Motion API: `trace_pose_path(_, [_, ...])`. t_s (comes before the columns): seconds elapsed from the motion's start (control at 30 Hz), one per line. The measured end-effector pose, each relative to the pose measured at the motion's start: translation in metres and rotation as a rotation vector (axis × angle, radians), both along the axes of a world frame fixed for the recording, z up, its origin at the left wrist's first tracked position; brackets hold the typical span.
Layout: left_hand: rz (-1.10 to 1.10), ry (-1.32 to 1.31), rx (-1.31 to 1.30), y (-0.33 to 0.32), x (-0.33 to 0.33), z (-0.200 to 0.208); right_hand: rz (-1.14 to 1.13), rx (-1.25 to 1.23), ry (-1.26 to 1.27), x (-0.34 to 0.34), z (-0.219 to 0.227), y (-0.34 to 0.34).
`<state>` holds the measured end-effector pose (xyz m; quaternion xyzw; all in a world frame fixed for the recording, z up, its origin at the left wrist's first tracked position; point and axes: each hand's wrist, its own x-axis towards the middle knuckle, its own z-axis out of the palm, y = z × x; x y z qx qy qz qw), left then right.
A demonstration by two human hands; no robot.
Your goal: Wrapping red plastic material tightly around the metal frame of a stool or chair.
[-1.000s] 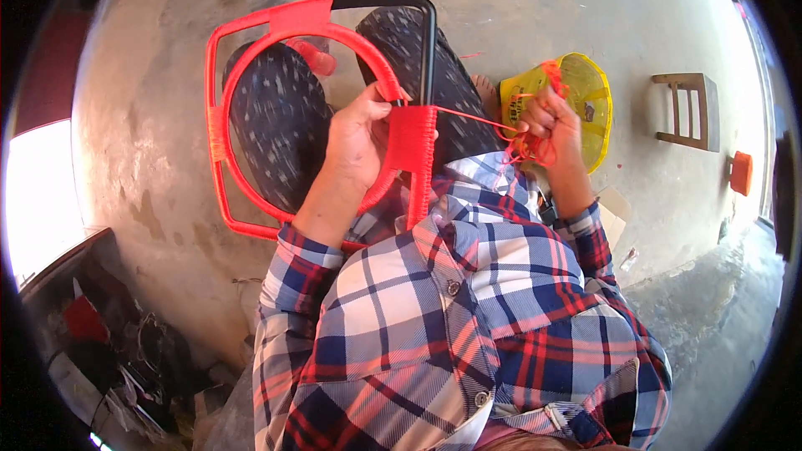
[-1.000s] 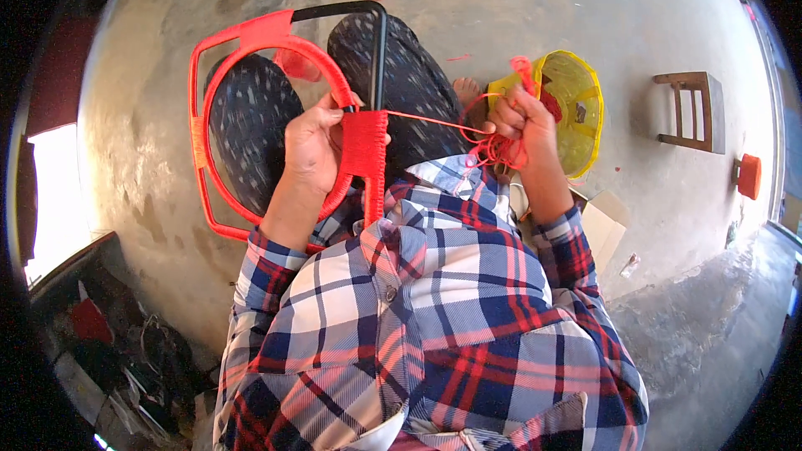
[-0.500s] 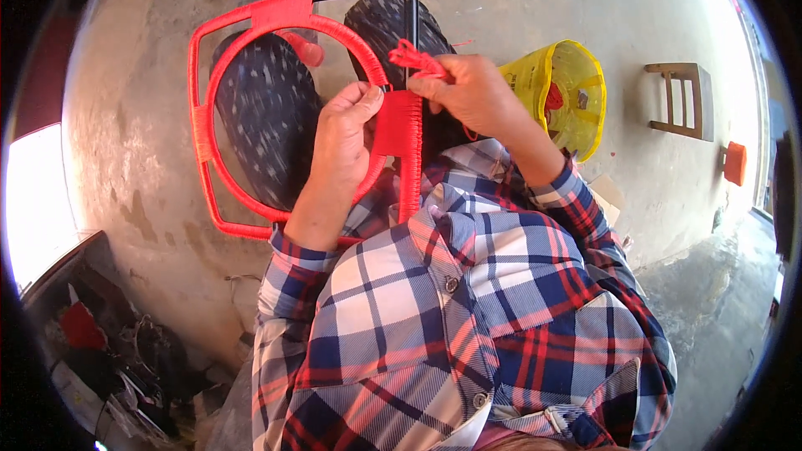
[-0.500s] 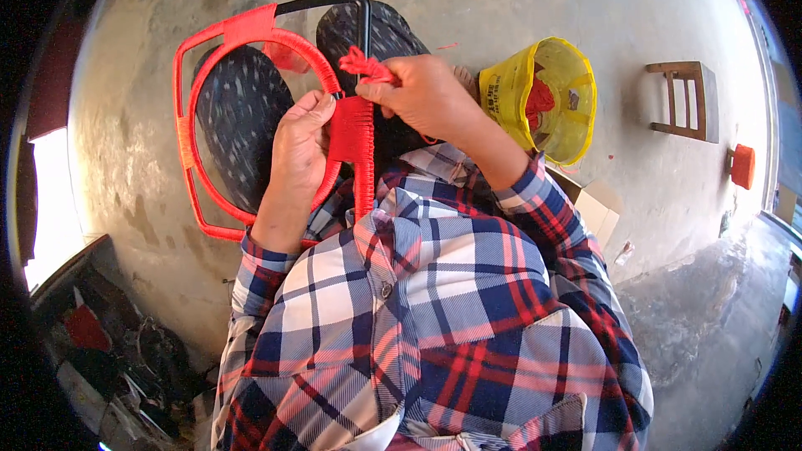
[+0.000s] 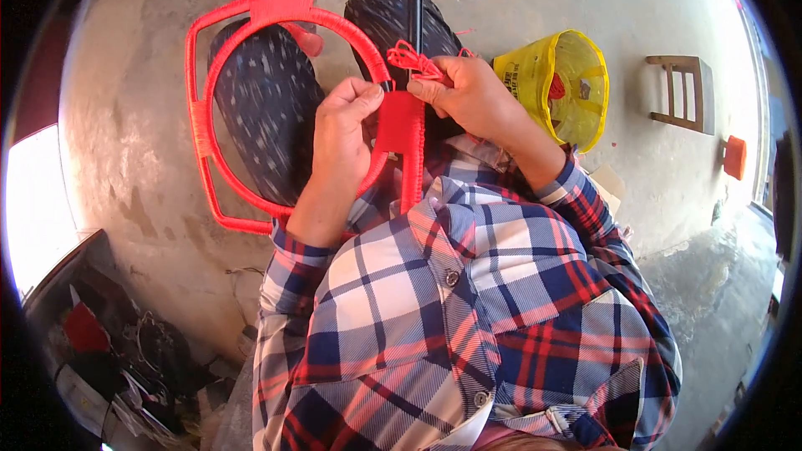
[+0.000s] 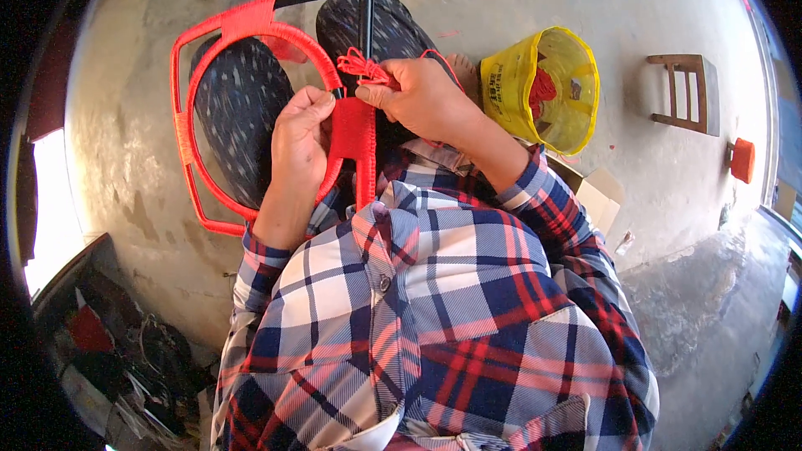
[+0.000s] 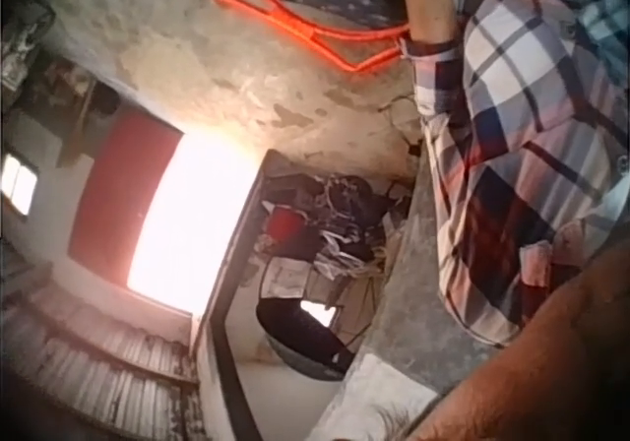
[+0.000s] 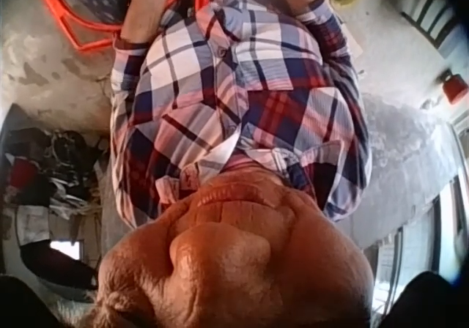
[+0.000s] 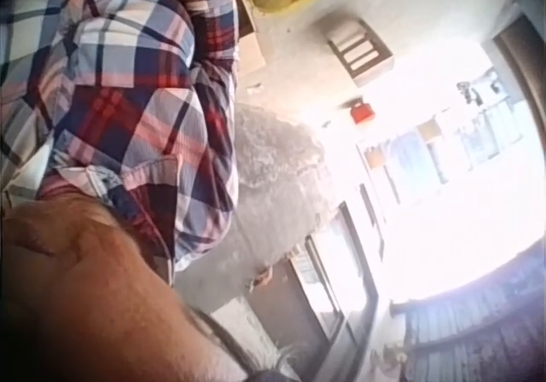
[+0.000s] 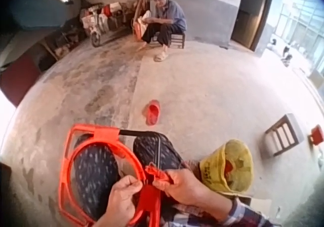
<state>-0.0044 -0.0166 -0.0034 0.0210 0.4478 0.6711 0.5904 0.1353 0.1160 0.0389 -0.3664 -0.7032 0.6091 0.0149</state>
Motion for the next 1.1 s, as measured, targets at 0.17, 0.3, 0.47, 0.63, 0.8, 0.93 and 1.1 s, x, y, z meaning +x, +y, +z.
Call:
trace_pose_path(0.17, [0.033, 0.016, -0.035, 0.003, 0.005, 0.007, 0.061, 0.078, 0.023, 0.008, -0.009, 0.005])
trace_pose_path(0.3, [0.020, -0.066, -0.001, 0.004, 0.002, 0.006, -0.037, 0.299, 0.096, 0.013, -0.013, 0.032])
trace_pose_path(0.47, [0.062, 0.020, -0.082, 0.002, -0.002, 0.004, 0.015, 0.357, 0.342, -0.005, 0.008, 0.050])
trace_pose_path(0.63, [0.349, 0.318, 0.208, 0.011, 0.014, 0.020, 0.456, 0.865, 0.401, -0.040, 0.017, 0.017])
trace_pose_path(0.8, [0.159, 0.472, -0.036, 0.008, 0.003, -0.003, -0.076, 1.102, 0.522, -0.036, -0.009, 0.034])
trace_pose_path(0.93, [0.146, 0.297, -0.080, 0.010, 0.005, 0.000, 0.044, 0.713, 0.293, 0.001, -0.020, 0.029])
trace_pose_path(1.1, [0.052, 0.142, -0.145, 0.014, 0.004, 0.009, 0.237, 0.834, 0.165, 0.002, -0.031, 0.014])
